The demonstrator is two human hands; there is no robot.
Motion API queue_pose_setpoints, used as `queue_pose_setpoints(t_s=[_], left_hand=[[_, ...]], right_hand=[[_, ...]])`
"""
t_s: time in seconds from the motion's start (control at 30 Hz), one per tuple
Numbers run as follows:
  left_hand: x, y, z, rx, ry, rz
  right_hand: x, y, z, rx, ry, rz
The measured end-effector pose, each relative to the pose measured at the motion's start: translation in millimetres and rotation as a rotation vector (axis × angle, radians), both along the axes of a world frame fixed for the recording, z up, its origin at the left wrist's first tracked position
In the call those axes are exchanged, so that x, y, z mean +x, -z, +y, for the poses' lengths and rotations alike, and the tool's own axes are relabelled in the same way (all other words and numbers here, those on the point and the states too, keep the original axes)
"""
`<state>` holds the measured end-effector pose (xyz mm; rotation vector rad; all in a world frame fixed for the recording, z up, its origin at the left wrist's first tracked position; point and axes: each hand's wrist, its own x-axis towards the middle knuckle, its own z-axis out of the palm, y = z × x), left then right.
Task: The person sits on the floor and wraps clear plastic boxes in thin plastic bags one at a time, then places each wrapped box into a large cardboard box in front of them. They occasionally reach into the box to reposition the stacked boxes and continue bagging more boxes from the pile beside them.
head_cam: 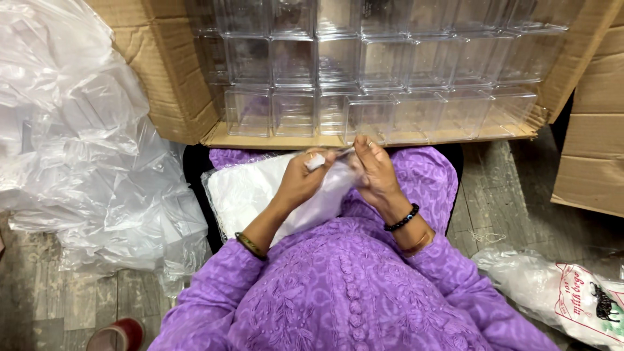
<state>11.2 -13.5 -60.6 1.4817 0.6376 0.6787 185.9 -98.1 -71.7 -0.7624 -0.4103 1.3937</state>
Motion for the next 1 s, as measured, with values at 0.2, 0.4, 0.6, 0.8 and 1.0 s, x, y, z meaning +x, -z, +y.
queue_pose_setpoints(t_s=[0.2, 0.4, 0.6, 0.8, 1.0], left_hand=[[-46, -1, 36, -0.825, 0.811, -0.659], [38, 59, 83, -0.387, 0.11, -0.018], [56, 121, 72, 0.106, 0.02, -0.333], [33, 149, 48, -0.283, 0.094, -0.245], [38, 151, 61, -0.804, -0.049, -0.459]], right_hand=[[60, 0, -33, -0.093, -0.294, -0.352], [85, -6, 2, -0.241, 0.32, -1.617], [43, 27, 5, 0.0, 0.695, -2.061], [50, 88, -7, -0.066, 0.487, -0.671], [36, 115, -7, -0.177, 0.373, -1.179]])
